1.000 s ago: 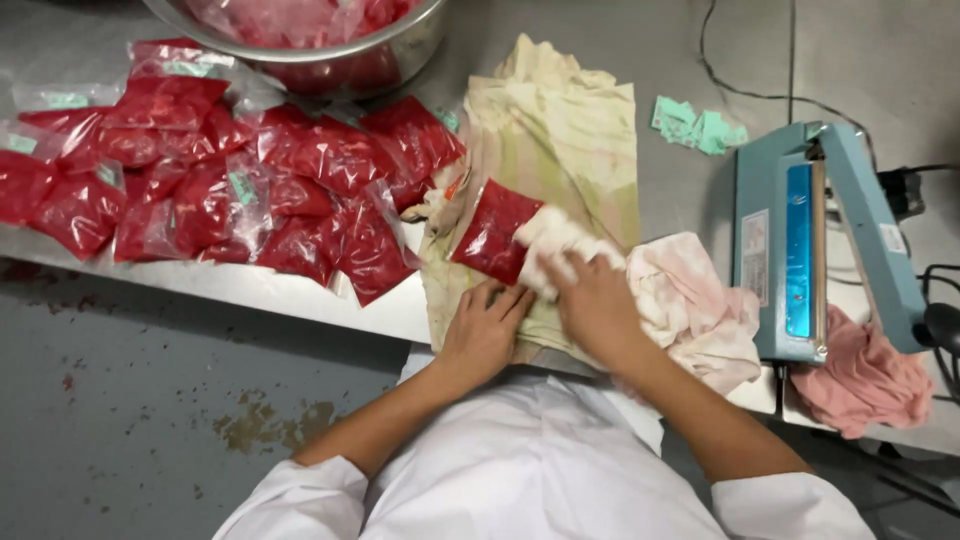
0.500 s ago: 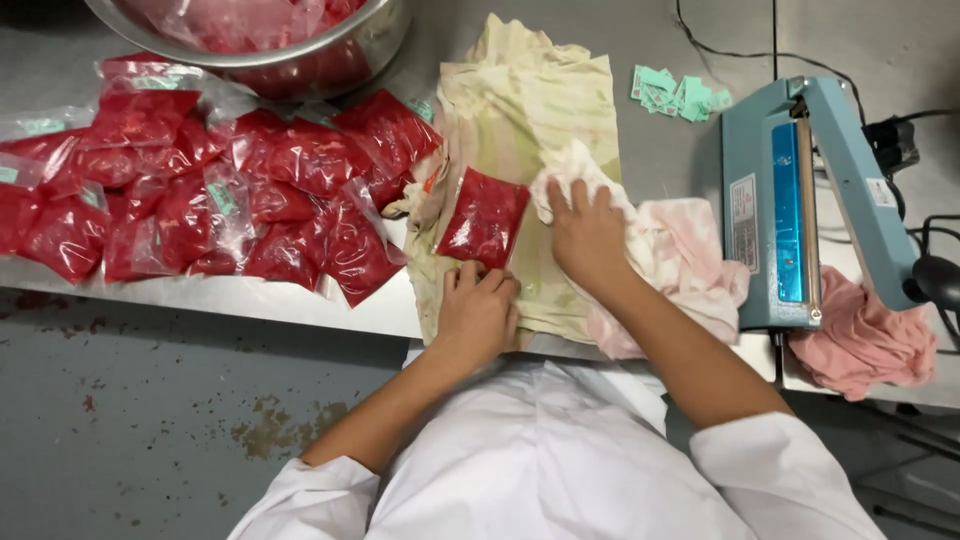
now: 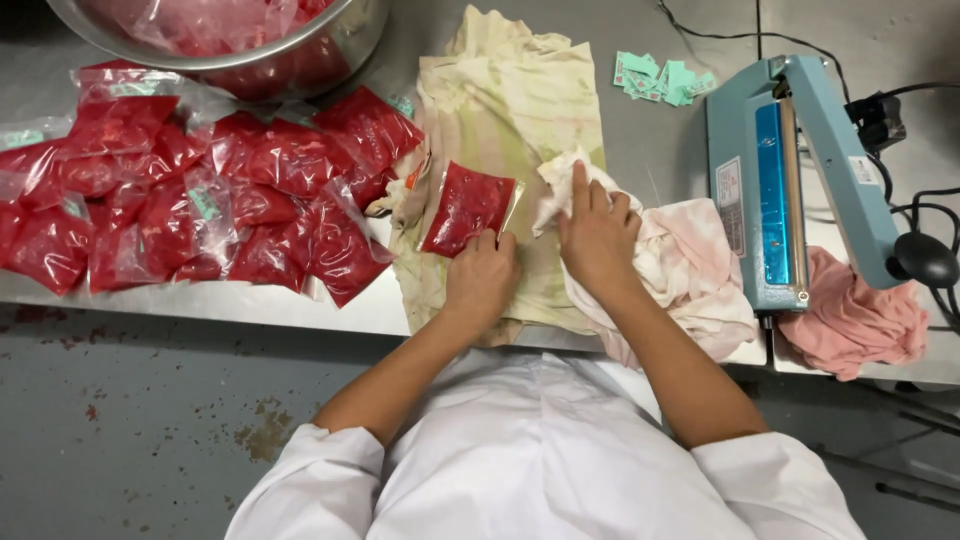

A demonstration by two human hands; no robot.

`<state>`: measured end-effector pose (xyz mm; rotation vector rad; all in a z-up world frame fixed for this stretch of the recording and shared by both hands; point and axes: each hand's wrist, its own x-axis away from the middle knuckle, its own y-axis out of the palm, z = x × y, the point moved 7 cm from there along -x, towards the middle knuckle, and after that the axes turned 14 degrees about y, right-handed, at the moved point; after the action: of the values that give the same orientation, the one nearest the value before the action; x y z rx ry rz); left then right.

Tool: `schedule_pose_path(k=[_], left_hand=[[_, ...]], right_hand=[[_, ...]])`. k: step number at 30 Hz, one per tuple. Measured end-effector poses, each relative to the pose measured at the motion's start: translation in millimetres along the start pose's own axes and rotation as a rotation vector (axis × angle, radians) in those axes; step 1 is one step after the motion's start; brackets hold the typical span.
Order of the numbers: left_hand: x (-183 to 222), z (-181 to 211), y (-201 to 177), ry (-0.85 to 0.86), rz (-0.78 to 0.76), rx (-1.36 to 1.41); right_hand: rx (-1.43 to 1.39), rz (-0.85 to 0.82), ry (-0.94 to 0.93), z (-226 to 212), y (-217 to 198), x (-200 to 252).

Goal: Wiping and sealing plastic pouches filled with red sauce using an impulse sealer.

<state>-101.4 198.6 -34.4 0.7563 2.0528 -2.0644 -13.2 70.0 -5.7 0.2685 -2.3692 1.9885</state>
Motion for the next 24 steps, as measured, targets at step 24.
schedule_pose_path(k=[24], left_hand=[[-5.4, -35.1, -15.4, -0.451, -0.260, 0.774]], right_hand=[[0.141, 0.341, -0.600, -26.6, 7.6, 72.5]])
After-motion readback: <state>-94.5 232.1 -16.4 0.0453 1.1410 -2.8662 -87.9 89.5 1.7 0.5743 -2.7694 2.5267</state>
